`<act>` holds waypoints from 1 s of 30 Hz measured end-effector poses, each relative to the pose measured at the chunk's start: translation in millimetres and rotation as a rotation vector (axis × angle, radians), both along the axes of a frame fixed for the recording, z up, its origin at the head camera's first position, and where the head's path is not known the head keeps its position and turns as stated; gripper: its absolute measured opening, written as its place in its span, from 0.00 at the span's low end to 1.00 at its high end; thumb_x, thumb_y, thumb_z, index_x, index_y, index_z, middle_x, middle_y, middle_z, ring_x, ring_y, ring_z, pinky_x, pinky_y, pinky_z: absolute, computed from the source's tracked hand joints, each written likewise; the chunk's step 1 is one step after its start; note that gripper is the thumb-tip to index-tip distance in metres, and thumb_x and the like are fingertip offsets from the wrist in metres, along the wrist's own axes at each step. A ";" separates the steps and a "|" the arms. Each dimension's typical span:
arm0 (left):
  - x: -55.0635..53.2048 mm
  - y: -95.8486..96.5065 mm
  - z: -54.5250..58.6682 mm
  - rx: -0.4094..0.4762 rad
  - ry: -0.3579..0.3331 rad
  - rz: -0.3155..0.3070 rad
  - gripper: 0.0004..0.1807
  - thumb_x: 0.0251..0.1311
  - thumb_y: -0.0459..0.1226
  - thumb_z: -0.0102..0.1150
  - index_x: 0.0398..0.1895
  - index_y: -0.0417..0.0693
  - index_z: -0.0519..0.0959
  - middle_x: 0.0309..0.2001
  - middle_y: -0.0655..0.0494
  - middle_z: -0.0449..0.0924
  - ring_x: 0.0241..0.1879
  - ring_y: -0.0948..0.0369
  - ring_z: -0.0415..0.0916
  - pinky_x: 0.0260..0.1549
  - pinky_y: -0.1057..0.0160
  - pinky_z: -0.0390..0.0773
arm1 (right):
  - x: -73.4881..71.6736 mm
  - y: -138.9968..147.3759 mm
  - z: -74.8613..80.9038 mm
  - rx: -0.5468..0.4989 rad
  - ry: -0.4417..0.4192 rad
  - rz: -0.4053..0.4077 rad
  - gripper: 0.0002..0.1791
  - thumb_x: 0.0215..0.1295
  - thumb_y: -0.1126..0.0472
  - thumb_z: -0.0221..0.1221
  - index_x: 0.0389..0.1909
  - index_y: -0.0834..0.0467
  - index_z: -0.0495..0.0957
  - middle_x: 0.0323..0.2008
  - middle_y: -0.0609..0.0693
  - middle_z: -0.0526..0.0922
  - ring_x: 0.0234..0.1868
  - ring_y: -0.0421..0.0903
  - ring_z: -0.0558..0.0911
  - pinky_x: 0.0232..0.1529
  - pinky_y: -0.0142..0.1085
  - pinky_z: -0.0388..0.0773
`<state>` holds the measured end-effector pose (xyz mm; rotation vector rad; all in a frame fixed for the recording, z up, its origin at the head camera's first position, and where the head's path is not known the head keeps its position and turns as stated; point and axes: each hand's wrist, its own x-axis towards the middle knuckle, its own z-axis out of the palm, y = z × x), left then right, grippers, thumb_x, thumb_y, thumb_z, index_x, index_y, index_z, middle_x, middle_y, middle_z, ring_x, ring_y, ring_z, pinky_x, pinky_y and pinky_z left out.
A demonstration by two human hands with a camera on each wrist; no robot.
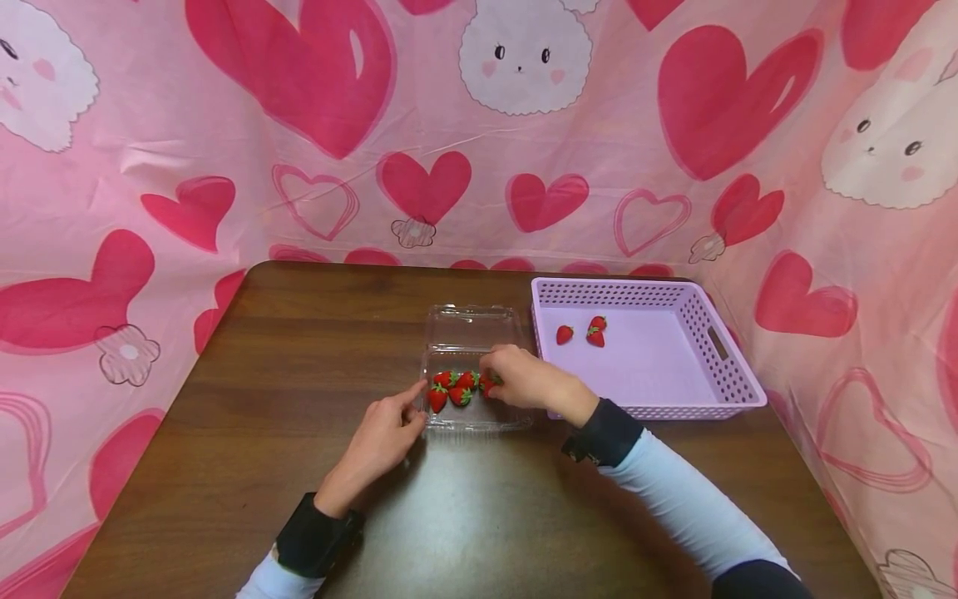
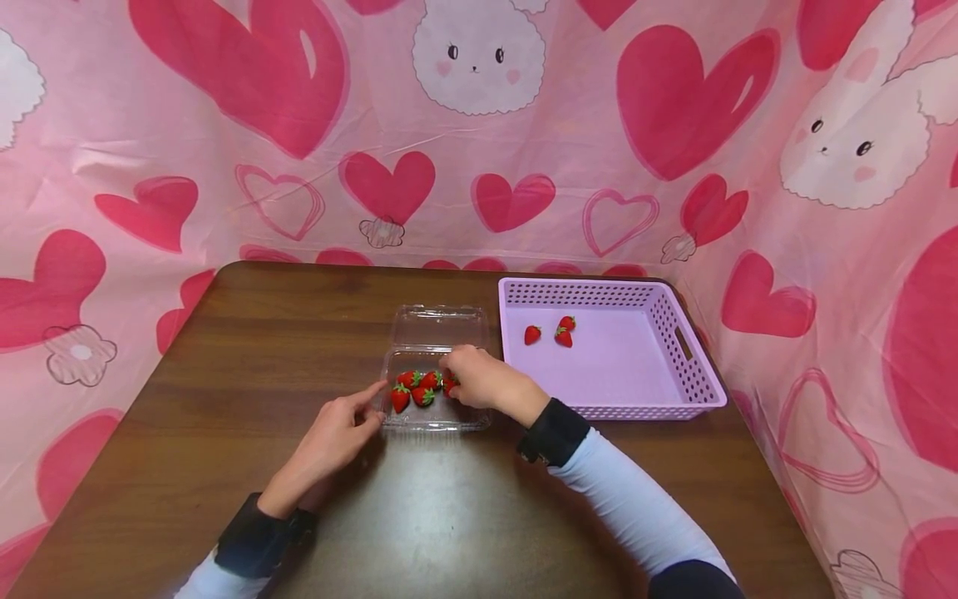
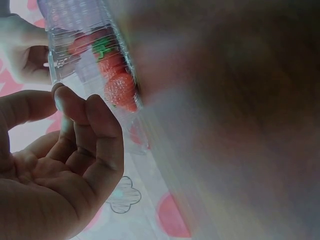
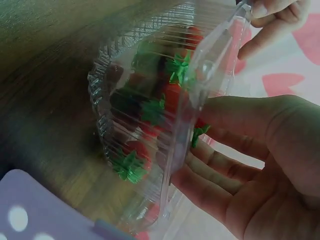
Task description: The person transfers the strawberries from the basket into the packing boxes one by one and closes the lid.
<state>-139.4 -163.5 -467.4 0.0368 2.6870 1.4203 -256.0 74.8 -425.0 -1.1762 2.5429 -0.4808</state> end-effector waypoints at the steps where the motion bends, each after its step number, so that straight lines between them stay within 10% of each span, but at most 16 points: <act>1: 0.1 0.1 0.1 0.001 0.002 -0.001 0.31 0.68 0.30 0.62 0.75 0.38 0.72 0.21 0.56 0.71 0.15 0.59 0.67 0.16 0.64 0.67 | -0.1 -0.5 -0.5 -0.004 -0.005 0.002 0.10 0.65 0.65 0.72 0.45 0.64 0.85 0.38 0.54 0.84 0.39 0.49 0.80 0.46 0.42 0.84; 30: 0.6 0.5 0.0 0.004 0.005 0.003 0.31 0.69 0.30 0.62 0.75 0.38 0.72 0.22 0.57 0.72 0.15 0.59 0.68 0.16 0.63 0.68 | 0.8 -9.7 -8.0 0.003 -0.005 0.015 0.10 0.63 0.62 0.75 0.40 0.61 0.86 0.30 0.48 0.83 0.31 0.46 0.78 0.37 0.36 0.81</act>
